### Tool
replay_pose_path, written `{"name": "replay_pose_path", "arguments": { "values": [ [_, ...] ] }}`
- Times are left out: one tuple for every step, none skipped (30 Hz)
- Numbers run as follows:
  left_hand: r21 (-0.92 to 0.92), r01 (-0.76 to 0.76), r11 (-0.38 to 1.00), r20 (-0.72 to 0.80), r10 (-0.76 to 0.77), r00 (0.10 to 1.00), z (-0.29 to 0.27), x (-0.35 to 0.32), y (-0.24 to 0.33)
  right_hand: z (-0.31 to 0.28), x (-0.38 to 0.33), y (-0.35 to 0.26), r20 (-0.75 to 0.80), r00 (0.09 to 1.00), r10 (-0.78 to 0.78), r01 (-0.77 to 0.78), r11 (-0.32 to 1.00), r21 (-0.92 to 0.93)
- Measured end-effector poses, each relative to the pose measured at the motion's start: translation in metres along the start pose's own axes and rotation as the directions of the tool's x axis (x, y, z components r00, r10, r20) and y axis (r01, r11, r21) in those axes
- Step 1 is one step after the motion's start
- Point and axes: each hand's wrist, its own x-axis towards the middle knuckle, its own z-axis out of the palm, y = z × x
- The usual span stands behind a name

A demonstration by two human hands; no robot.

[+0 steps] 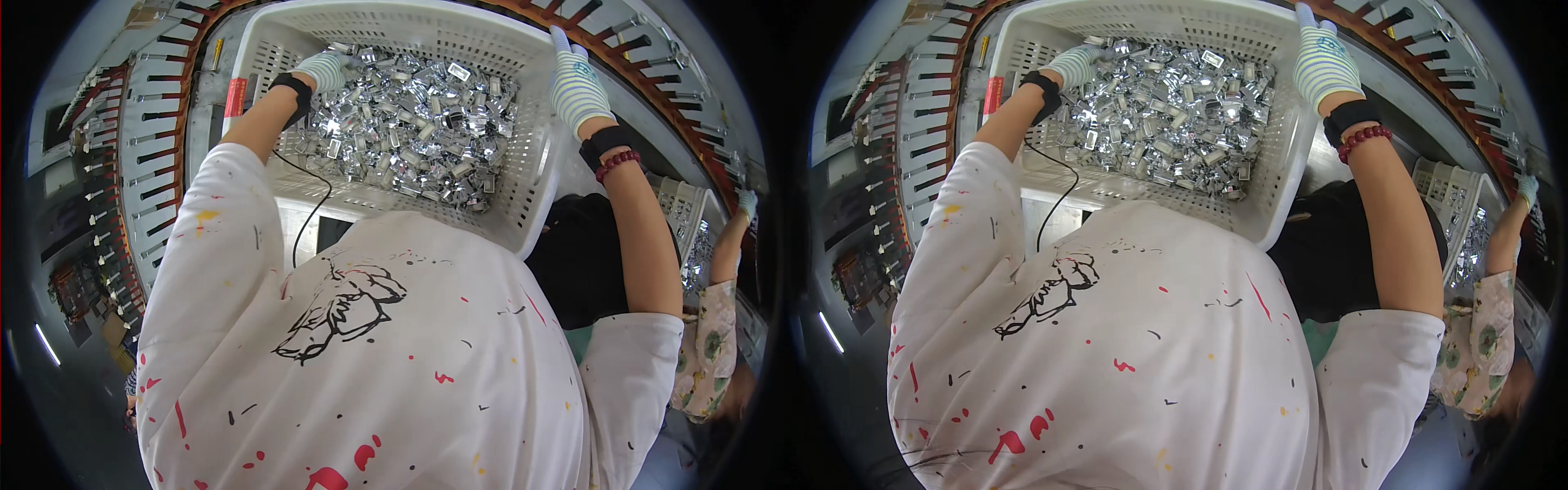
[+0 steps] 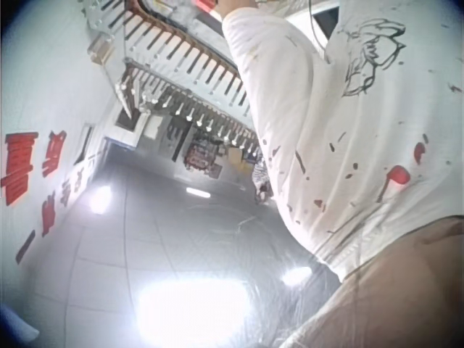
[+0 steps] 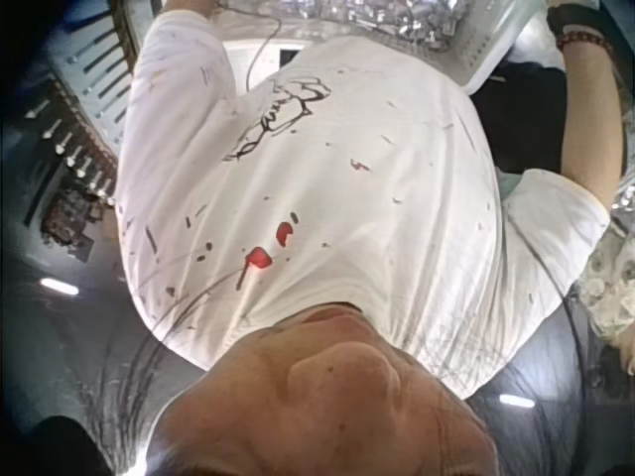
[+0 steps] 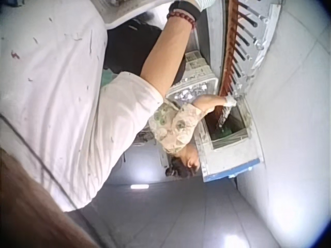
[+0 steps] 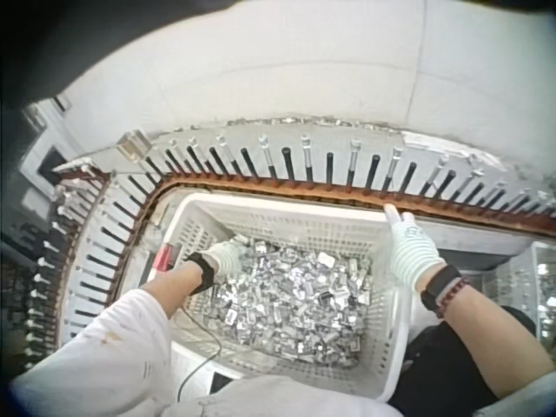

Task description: Placing small silver components from a basket into holders on an assembly line machine.

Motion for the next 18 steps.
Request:
{"name": "replay_pose_path", "arguments": {
  "values": [
    [-0.067,-0.105,0.992,-0.036,0.102,0.994,-0.002,-0.001,-0.005,-0.001,-0.001,-0.003,-0.003,1.000,-0.004,0.004,1.000,-0.001],
    [-0.091,-0.142,0.986,-0.085,0.134,0.987,-0.014,-0.002,0.008,-0.006,-0.005,0.001,-0.027,0.999,-0.019,0.019,1.000,-0.004],
    [-0.081,-0.170,0.982,-0.103,0.161,0.982,-0.025,-0.007,0.022,-0.012,-0.009,0.006,-0.058,0.998,-0.031,0.030,0.999,-0.010],
    [-0.209,-0.195,0.958,-0.138,0.168,0.976,-0.036,-0.013,0.039,-0.017,-0.012,0.002,-0.031,0.999,-0.014,0.013,1.000,-0.016],
    [-0.328,-0.234,0.915,-0.185,0.181,0.966,-0.052,-0.017,0.059,-0.016,-0.016,0.000,-0.140,0.988,-0.069,0.051,0.991,-0.124],
    [-0.415,-0.156,0.896,-0.119,0.116,0.986,-0.073,-0.024,0.083,0.001,-0.014,0.011,-0.247,0.959,-0.137,0.109,0.986,-0.124],
    [-0.495,-0.057,0.867,-0.041,0.042,0.998,-0.086,-0.032,0.101,0.011,-0.010,0.008,-0.222,0.968,-0.116,0.098,0.991,-0.092],
    [-0.501,-0.289,0.816,-0.195,0.219,0.956,-0.092,-0.031,0.104,0.010,-0.012,-0.008,-0.182,0.981,-0.059,0.046,0.996,-0.075],
    [-0.466,-0.513,0.721,-0.338,0.391,0.856,-0.103,-0.029,0.110,0.008,-0.011,-0.012,-0.142,0.989,-0.037,0.029,0.998,-0.058],
    [-0.633,-0.517,0.576,-0.331,0.403,0.853,-0.127,-0.031,0.138,0.013,-0.009,-0.006,-0.115,0.993,-0.002,-0.002,1.000,-0.030],
    [-0.665,-0.571,0.482,-0.361,0.461,0.810,-0.147,-0.026,0.154,0.008,-0.007,-0.011,-0.025,0.998,0.058,-0.058,0.998,0.008],
    [-0.638,-0.610,0.471,-0.388,0.487,0.782,-0.168,-0.021,0.167,0.005,-0.009,-0.014,-0.040,0.998,0.043,-0.044,0.998,-0.037],
    [-0.611,-0.645,0.460,-0.410,0.513,0.754,-0.189,-0.012,0.180,0.004,-0.011,-0.017,-0.053,0.998,0.029,-0.033,0.996,-0.080],
    [-0.577,-0.631,0.519,-0.388,0.505,0.771,-0.207,-0.003,0.196,0.003,-0.012,-0.017,-0.046,0.998,0.044,-0.049,0.994,-0.100],
    [-0.542,-0.610,0.578,-0.365,0.492,0.790,-0.224,0.006,0.213,-0.001,-0.014,-0.019,-0.037,0.998,0.058,-0.062,0.991,-0.117],
    [-0.491,-0.452,0.745,-0.278,0.358,0.891,-0.240,0.016,0.234,-0.005,-0.017,-0.019,-0.025,0.998,0.057,-0.059,0.993,-0.102],
    [-0.465,-0.462,0.755,-0.280,0.370,0.886,-0.249,0.032,0.254,0.004,-0.017,-0.017,-0.135,0.989,0.055,-0.074,0.987,-0.146],
    [-0.482,-0.444,0.756,-0.271,0.354,0.895,-0.254,0.051,0.270,0.002,-0.016,-0.018,-0.151,0.988,0.043,-0.060,0.992,-0.111]
  ]
}}
